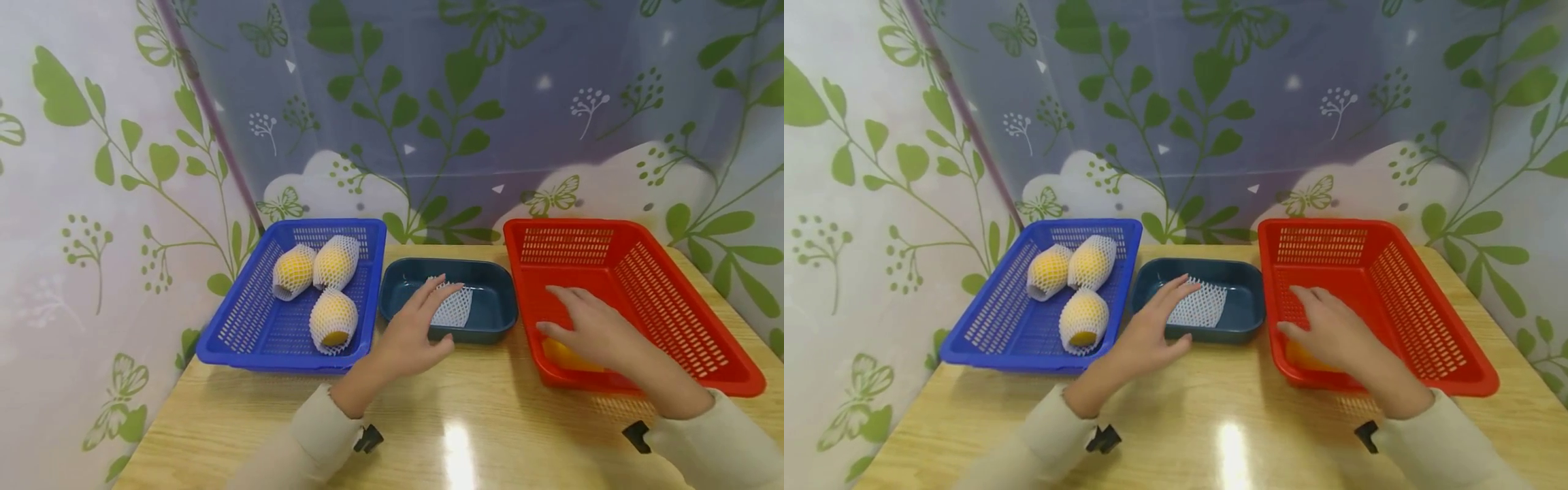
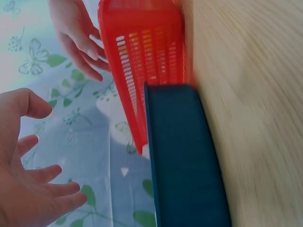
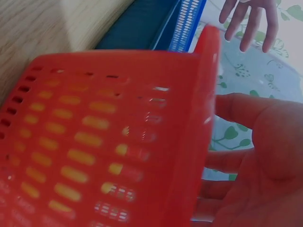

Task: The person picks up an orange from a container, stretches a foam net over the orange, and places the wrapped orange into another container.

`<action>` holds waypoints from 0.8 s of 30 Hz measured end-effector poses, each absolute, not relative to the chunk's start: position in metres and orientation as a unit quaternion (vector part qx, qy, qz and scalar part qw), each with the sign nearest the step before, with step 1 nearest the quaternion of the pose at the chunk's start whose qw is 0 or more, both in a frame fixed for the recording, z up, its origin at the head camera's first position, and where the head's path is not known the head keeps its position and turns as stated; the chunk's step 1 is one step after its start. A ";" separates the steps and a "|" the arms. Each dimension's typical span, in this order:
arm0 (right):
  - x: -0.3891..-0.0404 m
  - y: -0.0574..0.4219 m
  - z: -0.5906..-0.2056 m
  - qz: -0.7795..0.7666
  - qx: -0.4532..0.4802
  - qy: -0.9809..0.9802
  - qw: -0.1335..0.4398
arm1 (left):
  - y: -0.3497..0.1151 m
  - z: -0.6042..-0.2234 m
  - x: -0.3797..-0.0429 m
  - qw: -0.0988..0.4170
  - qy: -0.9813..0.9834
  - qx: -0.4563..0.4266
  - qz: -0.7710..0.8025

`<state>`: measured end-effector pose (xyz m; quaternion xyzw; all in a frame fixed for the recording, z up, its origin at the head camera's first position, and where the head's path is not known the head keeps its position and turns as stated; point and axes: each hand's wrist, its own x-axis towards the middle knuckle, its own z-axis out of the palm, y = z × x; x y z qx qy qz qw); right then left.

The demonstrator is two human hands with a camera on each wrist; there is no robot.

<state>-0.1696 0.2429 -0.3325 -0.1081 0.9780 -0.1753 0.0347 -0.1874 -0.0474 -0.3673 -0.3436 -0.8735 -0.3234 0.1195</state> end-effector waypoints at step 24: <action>-0.182 0.268 -0.357 -0.152 -0.121 0.977 0.085 | 0.033 -0.385 -0.183 -0.006 -0.892 -0.369 -0.261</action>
